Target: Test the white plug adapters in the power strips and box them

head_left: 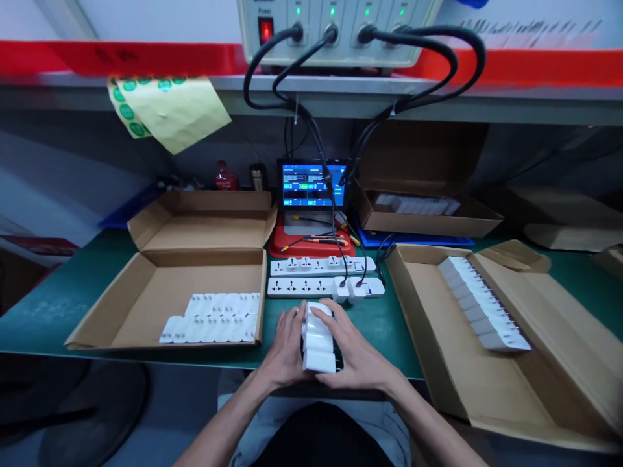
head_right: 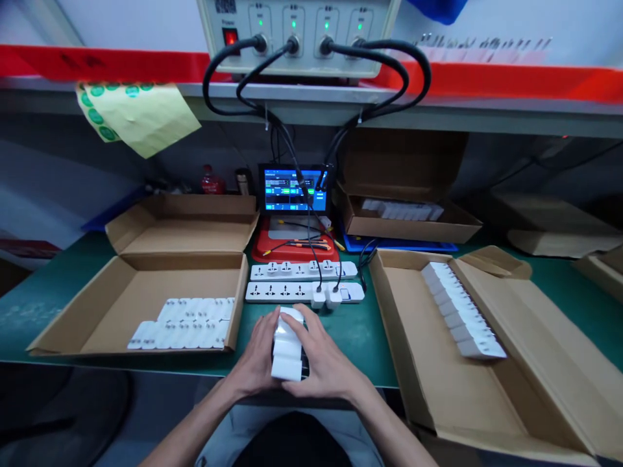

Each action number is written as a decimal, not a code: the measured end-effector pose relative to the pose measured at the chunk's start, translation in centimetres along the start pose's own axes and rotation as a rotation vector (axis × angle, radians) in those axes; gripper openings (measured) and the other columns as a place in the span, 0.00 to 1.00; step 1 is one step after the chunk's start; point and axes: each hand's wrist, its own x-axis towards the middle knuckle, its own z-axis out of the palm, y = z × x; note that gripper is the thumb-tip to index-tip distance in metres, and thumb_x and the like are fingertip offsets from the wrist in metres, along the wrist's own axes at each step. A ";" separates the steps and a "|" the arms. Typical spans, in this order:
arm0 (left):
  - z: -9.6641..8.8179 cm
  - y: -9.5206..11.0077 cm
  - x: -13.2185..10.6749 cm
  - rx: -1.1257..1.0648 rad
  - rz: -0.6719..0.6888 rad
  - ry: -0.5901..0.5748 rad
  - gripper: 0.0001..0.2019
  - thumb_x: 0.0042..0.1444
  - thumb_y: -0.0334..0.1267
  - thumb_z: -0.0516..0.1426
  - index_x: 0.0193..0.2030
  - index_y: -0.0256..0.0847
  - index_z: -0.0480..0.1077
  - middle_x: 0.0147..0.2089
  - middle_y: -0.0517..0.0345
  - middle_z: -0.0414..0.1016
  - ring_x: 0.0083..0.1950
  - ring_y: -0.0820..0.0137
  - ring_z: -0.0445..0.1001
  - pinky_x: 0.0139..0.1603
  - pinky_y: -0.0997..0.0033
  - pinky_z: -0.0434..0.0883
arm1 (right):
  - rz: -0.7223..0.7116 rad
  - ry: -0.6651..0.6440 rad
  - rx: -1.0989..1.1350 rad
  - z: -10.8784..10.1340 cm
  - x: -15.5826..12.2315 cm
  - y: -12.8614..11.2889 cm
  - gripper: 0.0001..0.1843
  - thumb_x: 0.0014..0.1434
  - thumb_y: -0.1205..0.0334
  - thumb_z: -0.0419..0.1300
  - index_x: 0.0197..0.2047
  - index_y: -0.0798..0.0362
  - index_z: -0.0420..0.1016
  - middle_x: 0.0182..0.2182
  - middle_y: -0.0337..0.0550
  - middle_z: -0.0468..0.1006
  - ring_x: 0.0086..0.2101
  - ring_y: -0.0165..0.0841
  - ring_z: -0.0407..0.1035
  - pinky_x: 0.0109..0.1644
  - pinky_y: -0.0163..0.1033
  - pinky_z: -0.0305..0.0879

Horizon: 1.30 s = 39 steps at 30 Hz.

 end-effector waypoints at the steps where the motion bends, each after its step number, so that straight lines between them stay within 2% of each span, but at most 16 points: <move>1: -0.4 0.3 0.1 -0.048 -0.004 0.000 0.78 0.44 0.44 0.77 0.90 0.47 0.28 0.85 0.27 0.53 0.86 0.29 0.55 0.82 0.19 0.59 | 0.020 -0.005 0.049 -0.3 -0.4 0.4 0.75 0.51 0.53 0.79 0.90 0.40 0.39 0.86 0.58 0.38 0.83 0.62 0.43 0.84 0.67 0.54; 4: -2.4 2.1 0.4 -0.155 0.031 -0.014 0.76 0.41 0.38 0.75 0.90 0.51 0.34 0.81 0.33 0.54 0.83 0.33 0.58 0.80 0.24 0.65 | 0.095 -0.003 0.239 -1.1 -2.1 1.7 0.78 0.52 0.48 0.80 0.90 0.41 0.33 0.87 0.58 0.40 0.84 0.60 0.42 0.86 0.66 0.48; 7: -4.6 4.4 0.9 -0.182 0.139 -0.017 0.74 0.41 0.33 0.73 0.90 0.55 0.36 0.81 0.37 0.51 0.83 0.34 0.57 0.80 0.24 0.65 | 0.149 0.019 0.456 -1.1 -3.8 2.6 0.83 0.52 0.42 0.81 0.90 0.42 0.26 0.87 0.60 0.42 0.84 0.58 0.44 0.86 0.66 0.44; 12: -6.8 7.2 1.8 -0.233 0.252 -0.038 0.71 0.45 0.29 0.71 0.91 0.57 0.36 0.83 0.37 0.46 0.84 0.35 0.56 0.80 0.29 0.68 | 0.117 0.118 0.644 -0.1 -4.7 2.7 0.89 0.49 0.36 0.84 0.89 0.39 0.20 0.87 0.60 0.42 0.85 0.57 0.39 0.86 0.67 0.43; 15: -7.1 7.8 2.0 -0.270 0.270 -0.018 0.70 0.47 0.29 0.72 0.90 0.57 0.37 0.83 0.37 0.45 0.85 0.35 0.57 0.78 0.32 0.71 | 0.102 0.132 0.695 0.1 -4.7 2.5 0.90 0.48 0.36 0.84 0.88 0.37 0.19 0.87 0.60 0.42 0.85 0.57 0.40 0.85 0.68 0.43; 21: -7.2 8.0 1.8 -0.256 0.301 0.039 0.75 0.43 0.32 0.77 0.90 0.59 0.37 0.82 0.38 0.45 0.86 0.30 0.52 0.80 0.26 0.66 | 0.106 0.134 0.705 0.1 -5.1 2.3 0.90 0.48 0.41 0.85 0.88 0.37 0.19 0.87 0.60 0.45 0.85 0.58 0.41 0.85 0.68 0.44; 25: -7.4 7.9 1.8 -0.210 0.300 0.036 0.76 0.43 0.34 0.78 0.90 0.59 0.35 0.80 0.38 0.48 0.84 0.31 0.55 0.79 0.25 0.67 | 0.108 0.151 0.710 -0.2 -5.2 2.2 0.88 0.47 0.44 0.85 0.89 0.36 0.24 0.86 0.59 0.46 0.84 0.58 0.46 0.85 0.68 0.47; 28: -7.8 7.9 2.0 -0.146 0.321 0.025 0.75 0.45 0.35 0.78 0.90 0.59 0.34 0.80 0.38 0.49 0.83 0.34 0.58 0.78 0.29 0.71 | 0.105 0.179 0.701 -0.7 -5.4 2.0 0.83 0.48 0.47 0.85 0.88 0.36 0.30 0.85 0.59 0.48 0.83 0.58 0.46 0.86 0.69 0.43; 31: -8.1 8.0 2.3 0.000 0.369 -0.003 0.69 0.49 0.35 0.76 0.90 0.60 0.41 0.79 0.39 0.51 0.80 0.38 0.62 0.75 0.34 0.74 | 0.136 0.222 0.652 -1.3 -5.5 1.8 0.81 0.48 0.50 0.84 0.88 0.36 0.33 0.85 0.59 0.48 0.83 0.58 0.45 0.86 0.69 0.43; 35: -7.6 8.2 2.5 0.204 0.460 -0.041 0.55 0.54 0.37 0.72 0.86 0.62 0.55 0.75 0.42 0.58 0.76 0.40 0.66 0.77 0.30 0.70 | 0.123 0.279 0.624 -2.1 -5.4 1.2 0.80 0.49 0.51 0.83 0.88 0.37 0.33 0.85 0.58 0.48 0.83 0.58 0.48 0.85 0.68 0.49; 37: -7.3 8.1 2.5 0.259 0.439 -0.048 0.54 0.54 0.38 0.71 0.86 0.59 0.57 0.75 0.40 0.60 0.75 0.38 0.66 0.77 0.29 0.69 | 0.134 0.307 0.567 -2.7 -5.4 0.9 0.79 0.49 0.52 0.82 0.88 0.36 0.33 0.85 0.57 0.49 0.82 0.58 0.50 0.84 0.68 0.53; 39: -7.1 7.6 2.6 0.316 0.368 -0.062 0.56 0.51 0.38 0.71 0.87 0.55 0.56 0.75 0.38 0.62 0.75 0.35 0.66 0.77 0.28 0.69 | 0.182 0.330 0.408 -3.5 -5.6 0.8 0.76 0.50 0.55 0.80 0.88 0.36 0.36 0.84 0.57 0.52 0.81 0.58 0.52 0.83 0.68 0.55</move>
